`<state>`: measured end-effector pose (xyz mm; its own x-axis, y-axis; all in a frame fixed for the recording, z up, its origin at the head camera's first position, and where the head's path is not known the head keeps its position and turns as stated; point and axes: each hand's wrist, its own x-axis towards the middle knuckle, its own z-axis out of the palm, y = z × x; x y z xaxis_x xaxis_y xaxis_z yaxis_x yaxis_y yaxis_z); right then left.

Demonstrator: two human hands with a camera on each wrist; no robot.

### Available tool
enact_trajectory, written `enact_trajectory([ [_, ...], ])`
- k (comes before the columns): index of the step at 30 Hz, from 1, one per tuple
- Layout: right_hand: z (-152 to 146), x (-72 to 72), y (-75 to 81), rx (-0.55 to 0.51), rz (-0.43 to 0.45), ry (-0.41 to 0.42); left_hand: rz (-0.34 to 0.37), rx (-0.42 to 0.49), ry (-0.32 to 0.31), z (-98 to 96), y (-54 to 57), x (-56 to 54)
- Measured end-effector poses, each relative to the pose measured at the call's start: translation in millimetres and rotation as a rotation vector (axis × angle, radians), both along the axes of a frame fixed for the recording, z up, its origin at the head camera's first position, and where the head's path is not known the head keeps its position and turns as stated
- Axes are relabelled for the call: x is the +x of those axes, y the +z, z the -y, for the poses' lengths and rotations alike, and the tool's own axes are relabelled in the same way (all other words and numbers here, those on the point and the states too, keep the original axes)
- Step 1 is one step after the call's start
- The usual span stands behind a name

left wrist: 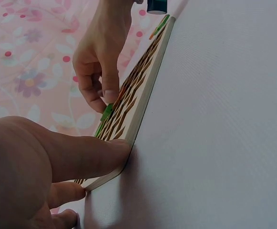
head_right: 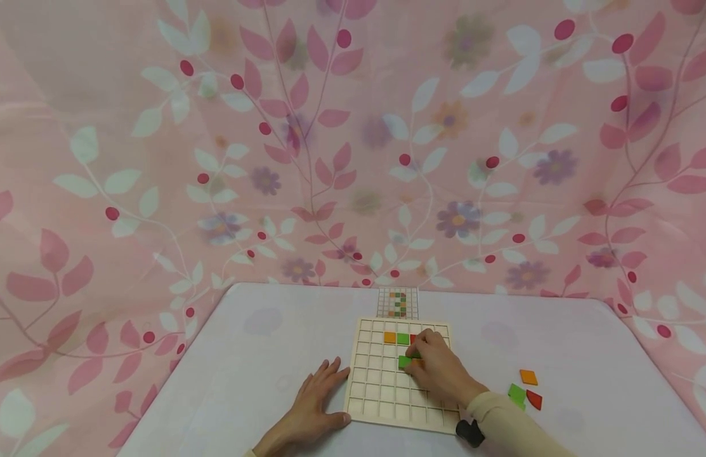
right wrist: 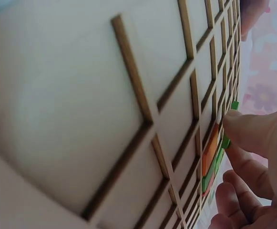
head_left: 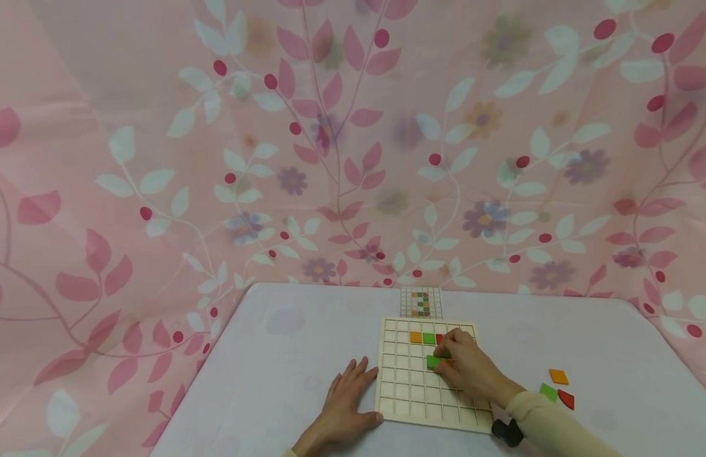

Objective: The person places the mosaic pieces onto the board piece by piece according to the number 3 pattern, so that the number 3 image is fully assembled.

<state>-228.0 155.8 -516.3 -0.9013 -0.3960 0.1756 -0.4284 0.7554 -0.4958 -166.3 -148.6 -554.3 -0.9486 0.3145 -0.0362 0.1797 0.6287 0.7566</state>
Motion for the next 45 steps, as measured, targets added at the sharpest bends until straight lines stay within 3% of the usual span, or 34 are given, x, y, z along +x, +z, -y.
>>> enact_trajectory([
  [4, 3, 0.6, -0.2, 0.003, 0.033, -0.008, 0.004, 0.001, 0.002, -0.7, 1.5, 0.5],
  [11, 5, -4.4, -0.2, 0.016, 0.017, -0.028, -0.001, -0.003, 0.004, -0.7, 2.1, 0.3],
  [26, 1, -10.7, 3.7, -0.075, 0.083, -0.037, 0.006, 0.0, 0.007, 0.5, 0.1, -0.1],
  [45, -1, -12.8, 3.3, -0.093, 0.063, -0.003, -0.001, -0.008, 0.009, -0.9, 1.1, -1.0],
])
